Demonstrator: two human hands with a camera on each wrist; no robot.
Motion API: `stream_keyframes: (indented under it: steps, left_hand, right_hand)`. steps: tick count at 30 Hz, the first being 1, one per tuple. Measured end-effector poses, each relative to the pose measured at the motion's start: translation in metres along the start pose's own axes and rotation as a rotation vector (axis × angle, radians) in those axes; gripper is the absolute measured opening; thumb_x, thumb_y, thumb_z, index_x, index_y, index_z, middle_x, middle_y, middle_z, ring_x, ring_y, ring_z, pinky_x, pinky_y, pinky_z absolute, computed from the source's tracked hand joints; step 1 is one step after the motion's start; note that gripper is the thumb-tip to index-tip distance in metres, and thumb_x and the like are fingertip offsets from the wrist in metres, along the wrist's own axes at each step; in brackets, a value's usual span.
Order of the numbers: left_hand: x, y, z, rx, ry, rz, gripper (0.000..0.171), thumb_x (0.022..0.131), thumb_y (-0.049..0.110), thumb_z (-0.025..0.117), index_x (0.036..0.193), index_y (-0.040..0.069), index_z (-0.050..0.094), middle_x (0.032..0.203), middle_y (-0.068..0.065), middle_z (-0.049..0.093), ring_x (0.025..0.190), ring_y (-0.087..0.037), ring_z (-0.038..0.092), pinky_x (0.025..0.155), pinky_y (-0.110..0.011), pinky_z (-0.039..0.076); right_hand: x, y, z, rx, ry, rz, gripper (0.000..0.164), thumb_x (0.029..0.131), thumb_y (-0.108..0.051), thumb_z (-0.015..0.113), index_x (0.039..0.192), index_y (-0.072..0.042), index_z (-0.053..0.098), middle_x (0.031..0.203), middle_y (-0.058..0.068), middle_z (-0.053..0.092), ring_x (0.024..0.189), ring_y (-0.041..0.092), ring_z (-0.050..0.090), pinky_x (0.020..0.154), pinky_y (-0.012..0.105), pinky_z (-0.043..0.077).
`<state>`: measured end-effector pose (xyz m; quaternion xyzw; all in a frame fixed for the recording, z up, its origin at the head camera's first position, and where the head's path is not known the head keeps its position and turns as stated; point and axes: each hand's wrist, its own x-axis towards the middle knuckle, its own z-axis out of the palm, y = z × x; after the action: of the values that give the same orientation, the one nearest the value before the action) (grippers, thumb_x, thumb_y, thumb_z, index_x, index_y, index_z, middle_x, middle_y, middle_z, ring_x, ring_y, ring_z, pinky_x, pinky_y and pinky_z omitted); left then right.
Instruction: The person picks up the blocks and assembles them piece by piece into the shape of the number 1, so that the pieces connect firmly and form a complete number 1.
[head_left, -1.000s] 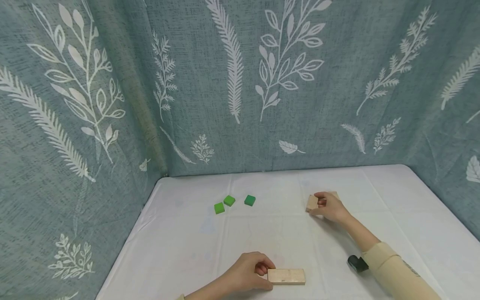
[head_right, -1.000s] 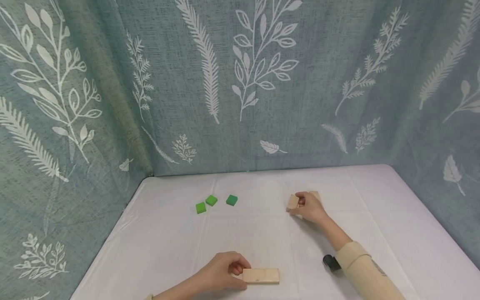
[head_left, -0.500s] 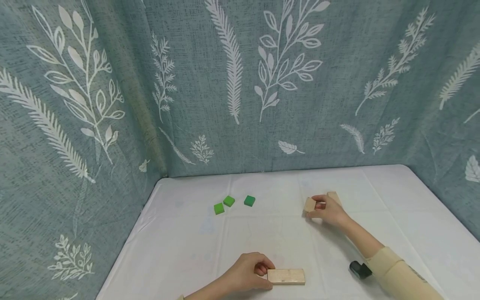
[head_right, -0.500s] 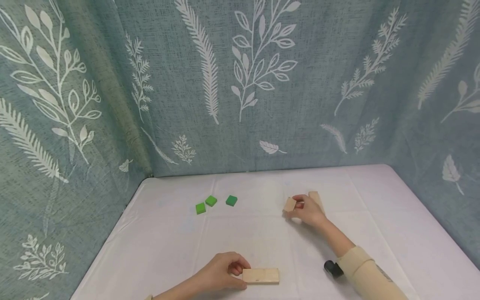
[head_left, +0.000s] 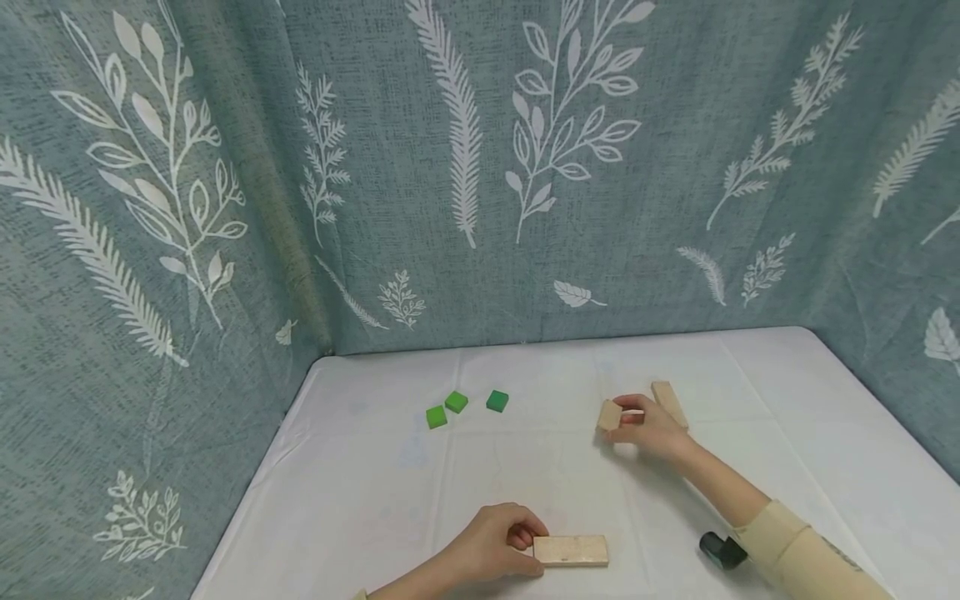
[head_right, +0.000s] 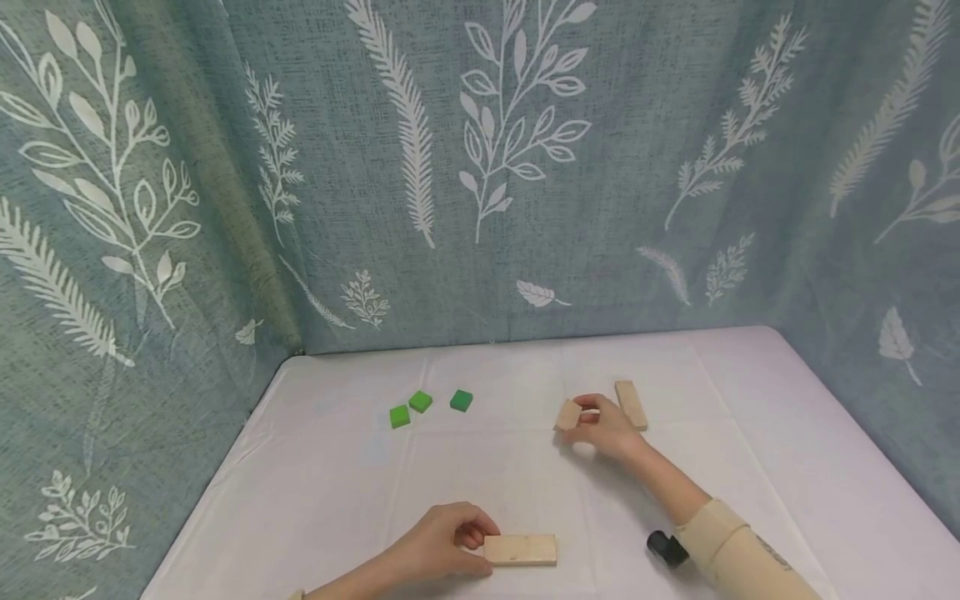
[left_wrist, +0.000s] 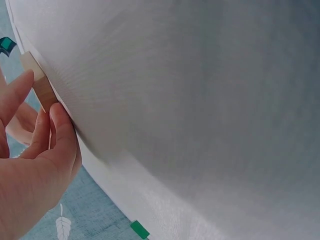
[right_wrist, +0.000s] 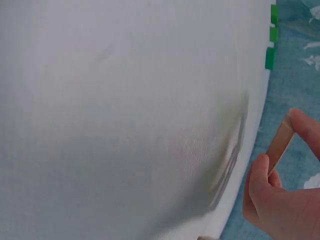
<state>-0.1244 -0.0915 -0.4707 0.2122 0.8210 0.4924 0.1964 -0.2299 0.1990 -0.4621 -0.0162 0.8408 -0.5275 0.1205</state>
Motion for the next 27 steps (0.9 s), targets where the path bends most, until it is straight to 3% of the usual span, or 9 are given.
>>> stream_keyframes:
  steps: [14,27]
  left_hand:
    - [0.001,-0.002,0.0,0.001,0.001,-0.004,0.03,0.07,0.0,0.084,0.096,0.007,0.07,0.081,0.007,0.057,0.074,-0.003,0.053,0.068,-0.016,0.048]
    - [0.001,-0.001,0.0,0.016,-0.002,-0.005,0.029,0.071,0.0,0.084,0.095,0.007,0.07,0.08,0.007,0.057,0.073,-0.003,0.053,0.068,-0.016,0.048]
  right_hand:
    - [-0.013,-0.007,0.016,0.044,-0.036,0.004,0.07,0.079,-0.018,0.081,0.137,0.0,0.046,0.122,0.018,0.056,0.115,0.03,0.052,0.093,0.045,0.042]
    - [-0.027,-0.008,0.031,0.05,-0.106,-0.044,0.066,0.076,-0.014,0.082,0.132,0.001,0.049,0.117,0.013,0.057,0.108,0.025,0.056,0.09,0.041,0.046]
